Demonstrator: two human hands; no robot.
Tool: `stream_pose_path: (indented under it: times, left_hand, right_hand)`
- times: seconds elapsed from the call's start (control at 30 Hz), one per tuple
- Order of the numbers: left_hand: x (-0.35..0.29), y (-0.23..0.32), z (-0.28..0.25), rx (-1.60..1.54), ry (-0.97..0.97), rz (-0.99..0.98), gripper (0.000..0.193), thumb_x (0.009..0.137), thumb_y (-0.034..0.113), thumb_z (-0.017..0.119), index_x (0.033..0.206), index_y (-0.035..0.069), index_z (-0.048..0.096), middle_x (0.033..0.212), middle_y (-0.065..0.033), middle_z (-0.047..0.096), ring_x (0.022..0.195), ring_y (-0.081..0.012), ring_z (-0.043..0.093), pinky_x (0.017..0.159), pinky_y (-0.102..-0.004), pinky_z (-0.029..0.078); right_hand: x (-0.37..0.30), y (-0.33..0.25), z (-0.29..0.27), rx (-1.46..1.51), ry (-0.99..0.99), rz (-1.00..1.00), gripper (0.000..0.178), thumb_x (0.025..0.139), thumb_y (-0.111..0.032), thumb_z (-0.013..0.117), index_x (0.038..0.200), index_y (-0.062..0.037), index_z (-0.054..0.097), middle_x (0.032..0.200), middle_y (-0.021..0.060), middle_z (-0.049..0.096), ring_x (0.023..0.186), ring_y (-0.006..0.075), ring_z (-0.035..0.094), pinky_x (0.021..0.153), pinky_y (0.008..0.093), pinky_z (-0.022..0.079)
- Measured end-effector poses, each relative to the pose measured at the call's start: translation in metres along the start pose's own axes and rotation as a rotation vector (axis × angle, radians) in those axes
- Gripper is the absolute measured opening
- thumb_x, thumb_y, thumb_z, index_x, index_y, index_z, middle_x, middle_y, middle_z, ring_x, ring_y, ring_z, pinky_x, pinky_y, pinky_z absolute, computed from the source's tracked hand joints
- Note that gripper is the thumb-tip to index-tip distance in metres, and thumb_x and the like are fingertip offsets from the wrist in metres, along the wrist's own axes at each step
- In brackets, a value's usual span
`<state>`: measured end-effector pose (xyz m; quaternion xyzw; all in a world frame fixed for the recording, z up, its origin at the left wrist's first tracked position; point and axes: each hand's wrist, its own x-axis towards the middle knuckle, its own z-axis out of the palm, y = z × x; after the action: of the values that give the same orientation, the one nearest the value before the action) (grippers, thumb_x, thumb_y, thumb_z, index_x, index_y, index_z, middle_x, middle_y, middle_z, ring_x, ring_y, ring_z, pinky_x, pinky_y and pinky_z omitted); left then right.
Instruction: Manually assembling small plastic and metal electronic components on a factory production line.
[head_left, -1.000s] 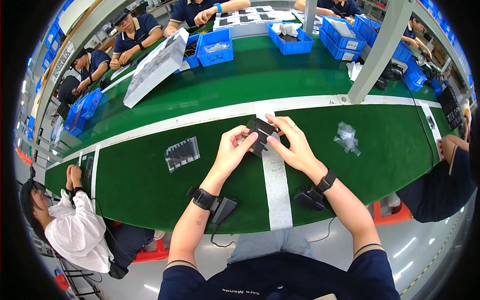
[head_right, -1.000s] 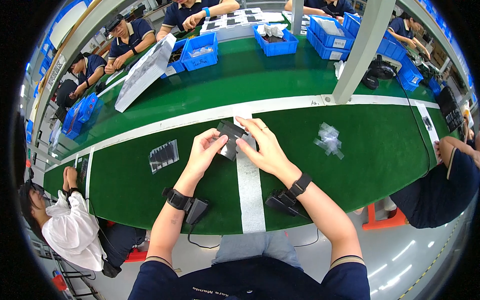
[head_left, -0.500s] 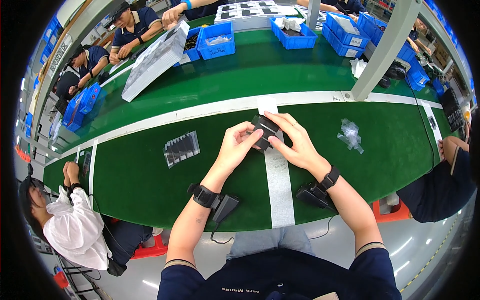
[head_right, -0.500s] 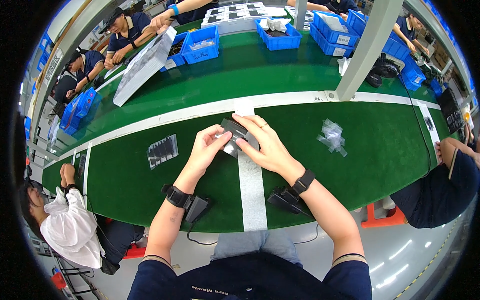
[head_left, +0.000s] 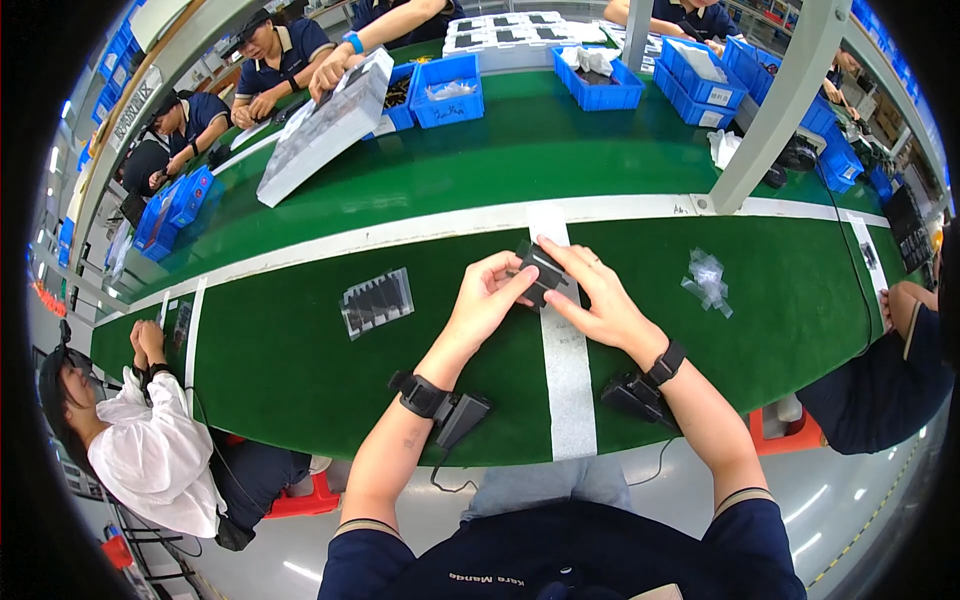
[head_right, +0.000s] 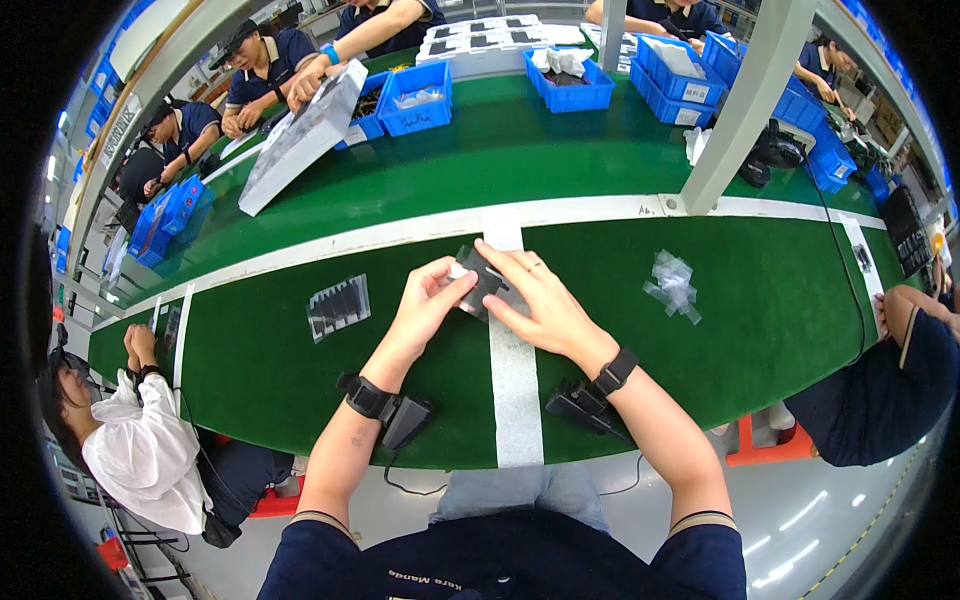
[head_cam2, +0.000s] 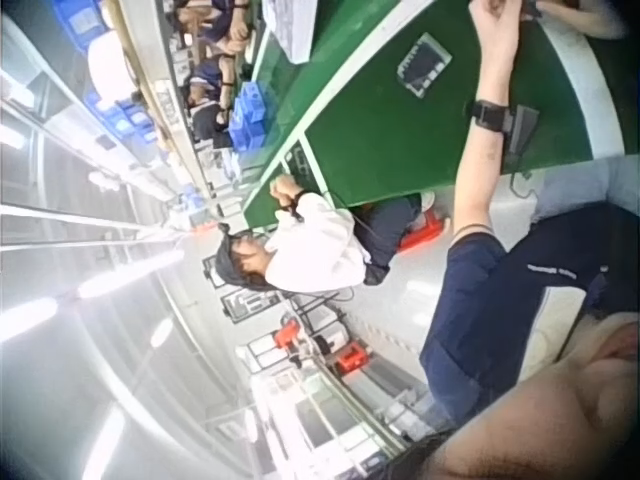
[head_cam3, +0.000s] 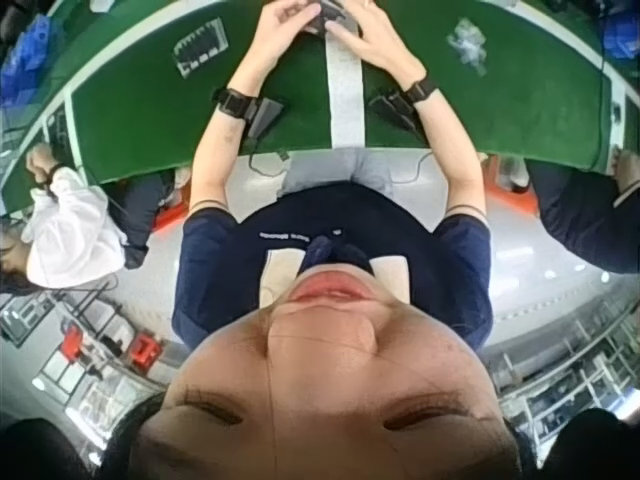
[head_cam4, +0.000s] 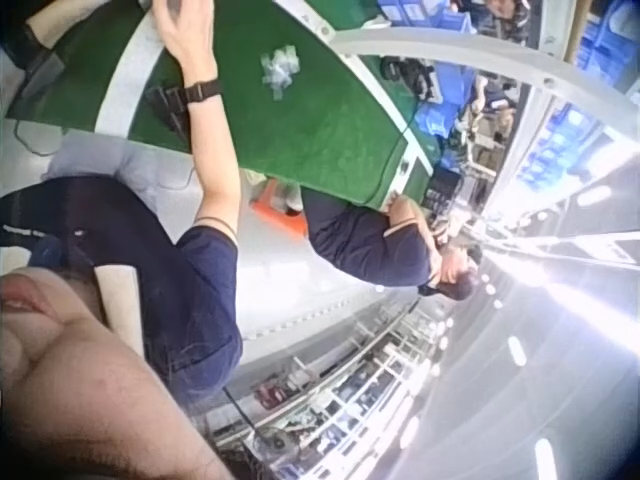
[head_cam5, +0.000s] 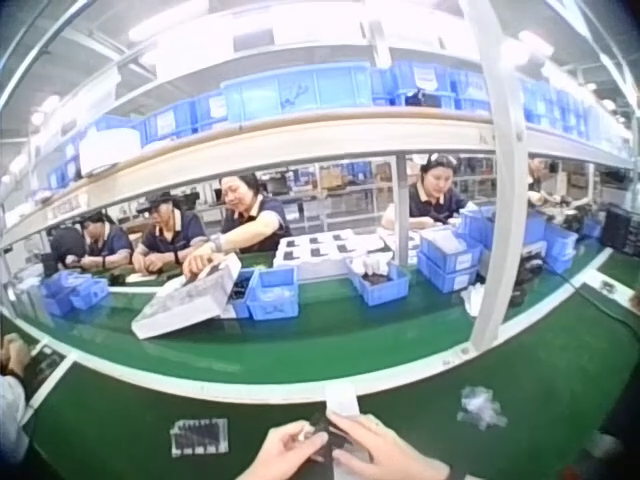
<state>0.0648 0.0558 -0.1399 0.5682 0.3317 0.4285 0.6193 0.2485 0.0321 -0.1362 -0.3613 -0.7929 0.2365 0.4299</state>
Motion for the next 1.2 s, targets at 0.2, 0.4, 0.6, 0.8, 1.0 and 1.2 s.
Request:
stream_pose_path:
  times: [0.2, 0.4, 0.6, 0.8, 1.0, 1.2]
  left_hand:
    - [-0.005, -0.014, -0.003, -0.008, 0.025, 0.028, 0.006, 0.086, 0.012, 0.06, 0.087, 0.006, 0.059, 0.082, 0.0013, 0.061, 0.072, -0.0058, 0.058, 0.061, -0.0213, 0.048]
    - [-0.004, -0.022, 0.001, -0.046, 0.011, -0.005, 0.01, 0.087, 0.014, 0.06, 0.089, 0.004, 0.059, 0.083, 0.0013, 0.061, 0.073, -0.0063, 0.059, 0.062, -0.0205, 0.047]
    - [0.003, -0.017, -0.007, -0.005, -0.037, 0.057, 0.011, 0.087, 0.015, 0.06, 0.09, 0.005, 0.058, 0.083, 0.0006, 0.062, 0.074, -0.0064, 0.059, 0.063, -0.0213, 0.048]
    - [0.005, -0.022, -0.006, 0.023, -0.01, 0.011, 0.011, 0.087, 0.015, 0.06, 0.089, 0.005, 0.058, 0.084, 0.0012, 0.061, 0.074, -0.0063, 0.059, 0.063, -0.0214, 0.048]
    - [0.0, -0.023, -0.004, 0.058, -0.019, 0.047, 0.013, 0.086, 0.013, 0.061, 0.09, 0.002, 0.058, 0.083, -0.0003, 0.062, 0.074, -0.0058, 0.059, 0.061, -0.0206, 0.047]
    - [-0.006, -0.012, -0.004, 0.462, 0.025, 0.017, 0.028, 0.079, 0.016, 0.068, 0.103, 0.004, 0.059, 0.076, -0.0017, 0.063, 0.061, -0.0037, 0.055, 0.053, -0.0193, 0.043]
  right_hand:
    - [-0.002, -0.006, -0.002, 0.057, -0.081, 0.031, 0.059, 0.078, -0.011, 0.061, 0.132, -0.0028, 0.039, 0.116, 0.0172, 0.053, 0.102, 0.0312, 0.051, 0.091, 0.0375, 0.04]
    - [-0.013, 0.004, 0.004, 0.189, 0.037, 0.177, 0.067, 0.079, -0.01, 0.061, 0.137, -0.0032, 0.029, 0.111, 0.0176, 0.057, 0.099, 0.0287, 0.056, 0.088, 0.0369, 0.043]
    - [-0.001, 0.004, 0.004, 0.235, 0.088, 0.223, 0.055, 0.084, -0.011, 0.056, 0.135, -0.0061, 0.036, 0.103, 0.0154, 0.059, 0.092, 0.0223, 0.057, 0.082, 0.0335, 0.045]
    - [-0.009, 0.014, 0.008, 0.224, 0.105, 0.204, 0.047, 0.082, -0.009, 0.058, 0.127, -0.0069, 0.047, 0.106, 0.0158, 0.06, 0.091, 0.0224, 0.059, 0.081, 0.0326, 0.046]
    - [-0.006, 0.005, 0.003, 0.194, 0.153, 0.184, 0.042, 0.083, -0.006, 0.056, 0.125, -0.0054, 0.049, 0.093, 0.011, 0.062, 0.083, 0.0176, 0.06, 0.076, 0.0307, 0.048]
    - [-0.008, 0.008, 0.008, 0.209, 0.124, 0.244, 0.051, 0.079, -0.006, 0.061, 0.128, -0.0056, 0.044, 0.087, 0.0087, 0.062, 0.081, 0.0157, 0.059, 0.072, 0.0286, 0.048]
